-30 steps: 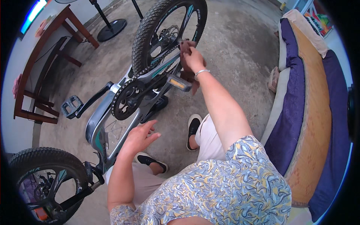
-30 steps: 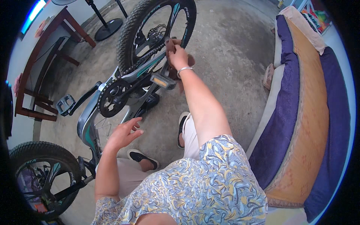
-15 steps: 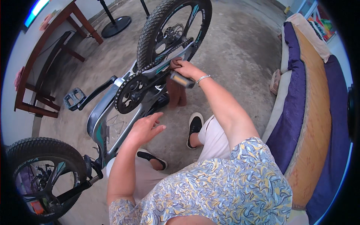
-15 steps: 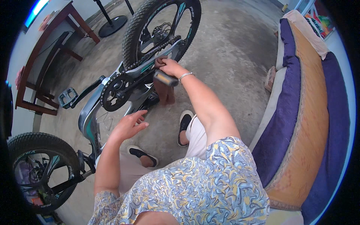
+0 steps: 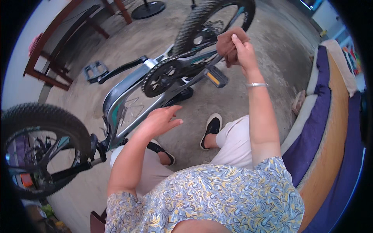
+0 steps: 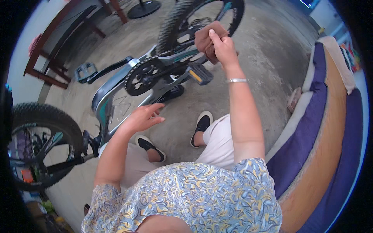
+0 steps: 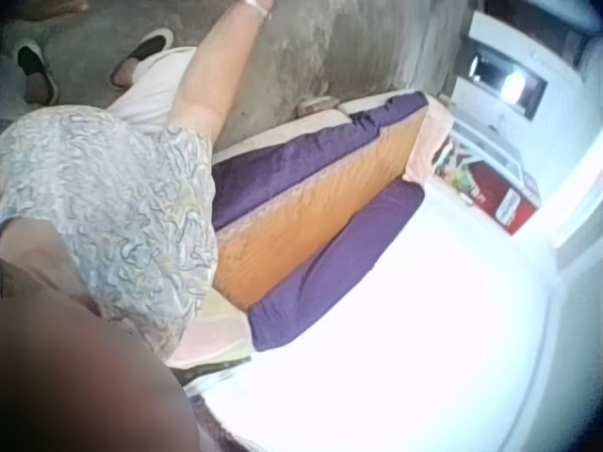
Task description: Cleaning and wiping down parts of a bicycle with a cloth.
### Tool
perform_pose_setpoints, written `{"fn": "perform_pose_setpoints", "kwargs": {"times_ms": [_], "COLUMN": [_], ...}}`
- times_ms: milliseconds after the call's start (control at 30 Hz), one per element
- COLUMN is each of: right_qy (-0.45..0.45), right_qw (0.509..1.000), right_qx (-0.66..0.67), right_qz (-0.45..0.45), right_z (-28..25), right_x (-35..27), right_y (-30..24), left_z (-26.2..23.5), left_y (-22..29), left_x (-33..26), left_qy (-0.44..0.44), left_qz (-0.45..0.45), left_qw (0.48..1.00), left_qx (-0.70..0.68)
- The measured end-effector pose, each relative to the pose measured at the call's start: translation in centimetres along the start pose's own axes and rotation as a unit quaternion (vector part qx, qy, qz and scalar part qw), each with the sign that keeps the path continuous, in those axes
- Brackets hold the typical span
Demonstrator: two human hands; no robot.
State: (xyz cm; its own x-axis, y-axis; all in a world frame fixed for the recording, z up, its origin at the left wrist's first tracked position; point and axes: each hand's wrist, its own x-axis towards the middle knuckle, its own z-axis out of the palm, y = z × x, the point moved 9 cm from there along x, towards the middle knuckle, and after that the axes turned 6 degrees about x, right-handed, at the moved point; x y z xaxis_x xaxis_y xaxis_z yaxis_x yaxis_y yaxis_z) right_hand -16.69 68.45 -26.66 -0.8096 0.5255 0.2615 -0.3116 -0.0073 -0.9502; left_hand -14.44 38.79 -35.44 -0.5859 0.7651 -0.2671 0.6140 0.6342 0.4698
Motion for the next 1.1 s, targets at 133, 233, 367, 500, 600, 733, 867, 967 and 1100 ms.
{"fn": "perform_pose_setpoints", "kwargs": {"times_ms": [133,233,367,500,600,733,867,967,1100], "right_qy": [-0.149,-0.364,-0.405,-0.422,-0.427,-0.449,-0.463,-0.489,-0.475], "right_qw": [0.979,0.921,0.905,0.9,0.904,0.893,0.883,0.871,0.861], "right_qx": [0.133,0.054,-0.073,-0.053,-0.004,-0.017,-0.003,0.043,0.171], "right_qz": [-0.034,0.129,-0.11,-0.094,-0.028,0.031,-0.079,-0.002,0.065], "right_z": [11.0,17.4,20.3,20.3,21.6,24.8,27.9,29.4,31.7], "right_x": [-6.0,-12.5,-14.6,-15.4,-15.8,-17.4,-18.8,-20.5,-22.2], "right_y": [-4.1,-2.1,-3.6,-1.6,-0.4,-0.8,0.7,1.6,5.3], "left_z": [-1.5,-2.2,-1.9,-5.2,-7.1,-7.8,-5.9,-4.5,-1.9], "left_y": [0.7,0.1,-2.3,-2.2,-4.1,-6.6,-5.2,-5.1,-6.8], "left_x": [-0.4,-0.1,-1.7,-7.0,-11.1,-14.9,-14.2,-15.1,-17.4], "left_qy": [0.142,0.17,0.203,0.405,0.448,0.483,0.488,0.521,0.411], "left_qz": [0.03,0.077,-0.027,-0.011,-0.041,-0.135,-0.111,-0.127,-0.163], "left_qw": [0.984,0.939,0.903,0.883,0.863,0.86,0.865,0.844,0.893], "left_qx": [-0.101,-0.288,-0.379,-0.235,-0.228,-0.091,0.009,0.02,-0.087]}}
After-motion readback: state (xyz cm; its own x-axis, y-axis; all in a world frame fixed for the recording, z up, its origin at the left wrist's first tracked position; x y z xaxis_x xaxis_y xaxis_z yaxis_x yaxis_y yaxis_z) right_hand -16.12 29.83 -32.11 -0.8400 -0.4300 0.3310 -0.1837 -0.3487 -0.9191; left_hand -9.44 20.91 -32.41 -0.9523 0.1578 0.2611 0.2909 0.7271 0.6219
